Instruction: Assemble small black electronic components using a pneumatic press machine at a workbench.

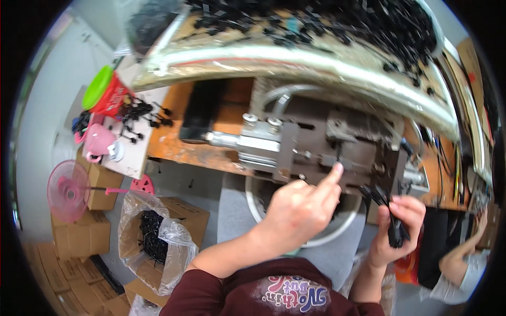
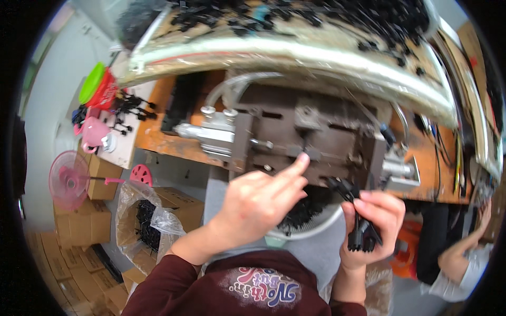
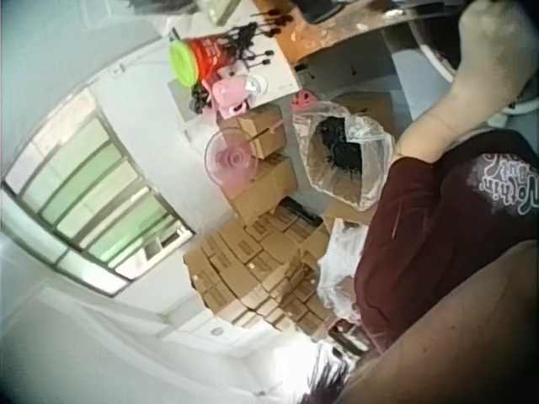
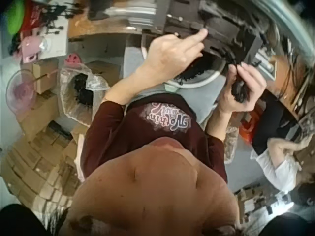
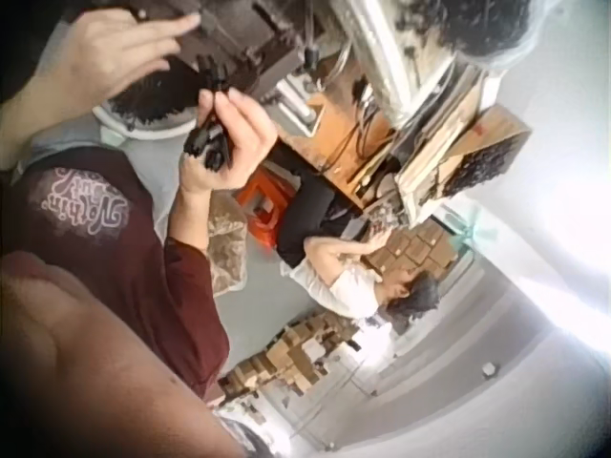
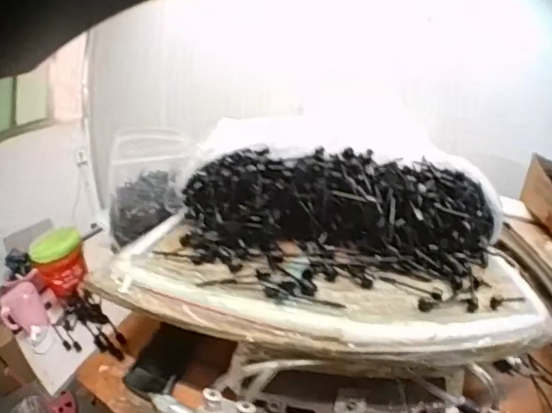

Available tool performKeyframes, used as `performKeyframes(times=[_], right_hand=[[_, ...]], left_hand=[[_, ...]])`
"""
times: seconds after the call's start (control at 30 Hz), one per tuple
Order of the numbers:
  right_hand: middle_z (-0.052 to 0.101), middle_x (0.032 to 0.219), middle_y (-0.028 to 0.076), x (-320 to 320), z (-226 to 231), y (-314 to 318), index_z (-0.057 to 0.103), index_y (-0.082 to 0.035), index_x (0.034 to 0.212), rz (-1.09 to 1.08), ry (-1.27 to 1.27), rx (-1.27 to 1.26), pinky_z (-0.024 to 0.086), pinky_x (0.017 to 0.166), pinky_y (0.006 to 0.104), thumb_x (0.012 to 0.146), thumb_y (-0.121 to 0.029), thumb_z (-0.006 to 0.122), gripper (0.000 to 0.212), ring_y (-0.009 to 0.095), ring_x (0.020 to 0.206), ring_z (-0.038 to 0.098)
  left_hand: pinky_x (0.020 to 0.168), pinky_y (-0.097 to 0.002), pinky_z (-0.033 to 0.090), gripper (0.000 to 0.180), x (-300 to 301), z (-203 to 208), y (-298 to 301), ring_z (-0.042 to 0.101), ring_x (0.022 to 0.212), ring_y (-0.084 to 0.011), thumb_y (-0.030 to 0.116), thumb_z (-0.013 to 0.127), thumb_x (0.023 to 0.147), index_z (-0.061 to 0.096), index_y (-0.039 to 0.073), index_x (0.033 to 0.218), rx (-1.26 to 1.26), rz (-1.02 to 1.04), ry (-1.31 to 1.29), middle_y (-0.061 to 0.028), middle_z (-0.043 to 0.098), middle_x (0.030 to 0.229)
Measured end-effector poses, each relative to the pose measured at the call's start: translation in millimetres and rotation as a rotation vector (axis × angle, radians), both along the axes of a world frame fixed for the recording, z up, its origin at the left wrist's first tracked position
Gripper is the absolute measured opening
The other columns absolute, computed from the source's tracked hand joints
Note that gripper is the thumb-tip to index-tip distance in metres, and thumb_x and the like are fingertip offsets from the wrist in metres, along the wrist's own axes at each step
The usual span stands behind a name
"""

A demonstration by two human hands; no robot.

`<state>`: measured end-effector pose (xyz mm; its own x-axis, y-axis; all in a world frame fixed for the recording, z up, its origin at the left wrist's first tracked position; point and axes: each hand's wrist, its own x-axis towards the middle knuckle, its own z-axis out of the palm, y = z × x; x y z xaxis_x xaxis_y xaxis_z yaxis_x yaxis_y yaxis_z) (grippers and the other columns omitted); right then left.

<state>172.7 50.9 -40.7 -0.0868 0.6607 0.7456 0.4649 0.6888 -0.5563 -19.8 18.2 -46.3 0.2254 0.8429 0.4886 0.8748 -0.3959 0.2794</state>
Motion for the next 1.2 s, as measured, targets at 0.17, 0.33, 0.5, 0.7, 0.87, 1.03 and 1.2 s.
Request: performKeyframes(times=[0.17, 0.33, 0.5, 0.7, 0.87, 1.03, 1.2], right_hand=[[0.062, 0.091, 0.012, -10, 5, 4, 0.071, 0.000, 0.096, 0.041, -0.186, 0.191, 0.051, 0.064, 0.0316, 0.069, 0.011, 0.071, 0.029, 0.025, 0.078, 0.062], [0.065, 0.095, 0.015, -25, 11, 5, 0.071, 0.004, 0.098, 0.096, -0.248, 0.329, 0.049, 0.057, 0.0303, 0.070, 0.007, 0.074, 0.027, 0.025, 0.068, 0.063], [0.068, 0.088, 0.013, -24, 9, 7, 0.071, 0.000, 0.092, 0.045, -0.125, 0.161, 0.052, 0.071, 0.0316, 0.071, 0.008, 0.076, 0.024, 0.023, 0.079, 0.065], [0.062, 0.099, 0.013, -8, -2, 9, 0.064, 0.001, 0.092, 0.166, 0.372, -0.309, 0.046, 0.053, 0.0196, 0.079, 0.007, 0.071, 0.016, 0.010, 0.071, 0.057], [0.061, 0.097, 0.014, -1, 7, 2, 0.062, 0.001, 0.091, 0.213, 0.440, -0.361, 0.046, 0.053, 0.0210, 0.079, 0.005, 0.071, 0.015, 0.010, 0.063, 0.054], [0.059, 0.094, 0.014, 0, 16, -3, 0.058, 0.001, 0.090, 0.337, 0.599, -0.512, 0.044, 0.050, 0.0203, 0.079, 0.004, 0.069, 0.015, 0.010, 0.058, 0.052], [0.059, 0.092, 0.017, 4, 22, -3, 0.057, 0.003, 0.089, 0.451, 0.774, -0.712, 0.044, 0.049, 0.0190, 0.080, 0.004, 0.067, 0.014, 0.010, 0.055, 0.052]], left_hand=[[0.072, -0.0303, 0.056, 0.043, -1, 24, -8, 0.069, 0.080, -0.0237, 0.018, 0.080, 0.075, 0.066, 0.003, 0.114, -0.104, -0.313, -0.682, -0.0130, 0.069, 0.106], [0.067, -0.0293, 0.056, 0.036, -1, 31, -16, 0.069, 0.079, -0.0221, 0.010, 0.082, 0.074, 0.069, 0.002, 0.106, -0.057, -0.356, -0.834, -0.0120, 0.070, 0.095], [0.064, -0.0276, 0.054, 0.028, -5, 26, -17, 0.065, 0.074, -0.0187, 0.007, 0.086, 0.066, 0.073, 0.004, 0.090, 0.054, -0.162, -0.749, -0.0072, 0.067, 0.085], [0.068, -0.0293, 0.054, 0.026, 3, -6, -4, 0.065, 0.079, -0.0214, 0.008, 0.081, 0.064, 0.070, 0.003, 0.087, 0.120, -0.002, -0.368, -0.0119, 0.068, 0.114], [0.066, -0.0287, 0.051, 0.024, 11, -20, 3, 0.065, 0.072, -0.0187, 0.012, 0.079, 0.067, 0.070, 0.005, 0.089, 0.146, 0.023, -0.189, -0.0100, 0.068, 0.118], [0.061, -0.0268, 0.049, 0.023, 8, -14, 8, 0.064, 0.066, -0.0164, 0.013, 0.079, 0.068, 0.070, 0.007, 0.088, 0.107, 0.030, -0.111, -0.0084, 0.068, 0.118], [0.060, -0.0263, 0.048, 0.023, 9, -9, 7, 0.064, 0.066, -0.0164, 0.014, 0.079, 0.068, 0.070, 0.007, 0.088, 0.065, 0.042, -0.108, -0.0071, 0.069, 0.117]])
